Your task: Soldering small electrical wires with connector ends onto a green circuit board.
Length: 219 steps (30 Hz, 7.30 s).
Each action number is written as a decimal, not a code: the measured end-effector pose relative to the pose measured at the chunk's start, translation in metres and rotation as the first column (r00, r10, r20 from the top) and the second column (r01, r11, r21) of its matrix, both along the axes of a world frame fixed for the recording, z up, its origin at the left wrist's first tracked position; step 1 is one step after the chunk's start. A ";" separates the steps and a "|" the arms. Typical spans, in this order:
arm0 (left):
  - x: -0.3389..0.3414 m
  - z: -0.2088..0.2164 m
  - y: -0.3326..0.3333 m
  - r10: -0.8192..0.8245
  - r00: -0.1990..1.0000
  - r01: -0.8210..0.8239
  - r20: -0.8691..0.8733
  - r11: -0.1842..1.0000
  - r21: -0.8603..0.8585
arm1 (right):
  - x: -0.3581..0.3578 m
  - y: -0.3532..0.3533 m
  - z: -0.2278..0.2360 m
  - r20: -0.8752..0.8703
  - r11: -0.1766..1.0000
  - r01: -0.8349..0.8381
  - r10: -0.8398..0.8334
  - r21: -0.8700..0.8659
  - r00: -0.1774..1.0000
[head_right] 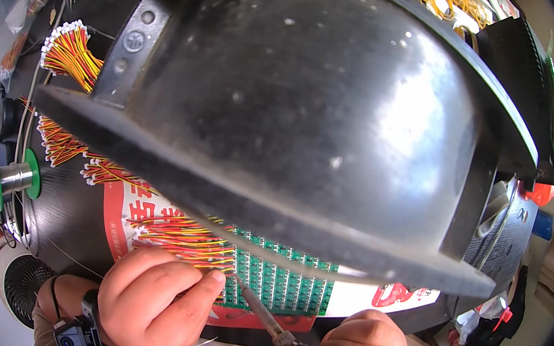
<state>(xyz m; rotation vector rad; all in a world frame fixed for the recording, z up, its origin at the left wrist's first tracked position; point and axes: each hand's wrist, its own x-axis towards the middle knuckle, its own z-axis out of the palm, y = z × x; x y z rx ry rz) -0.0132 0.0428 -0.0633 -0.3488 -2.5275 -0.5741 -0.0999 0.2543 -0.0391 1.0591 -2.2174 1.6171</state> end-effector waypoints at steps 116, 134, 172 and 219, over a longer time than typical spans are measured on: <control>0.011 0.024 0.029 0.052 0.976 -0.091 0.212 0.980 0.178 | -0.003 -0.003 0.002 -0.105 0.993 0.099 -0.093 0.059 0.990; 0.009 0.024 0.030 0.065 0.968 -0.102 0.242 0.984 0.144 | -0.002 0.004 -0.001 -0.072 0.997 0.070 -0.067 0.045 0.995; 0.011 0.023 0.036 0.099 0.965 -0.142 0.244 0.976 0.164 | -0.002 -0.006 -0.012 -0.021 0.970 -0.104 0.102 -0.217 0.995; 0.011 0.018 0.035 0.082 0.972 -0.118 0.222 0.981 0.152 | 0.000 -0.005 0.000 0.063 0.990 -0.104 0.111 -0.097 0.992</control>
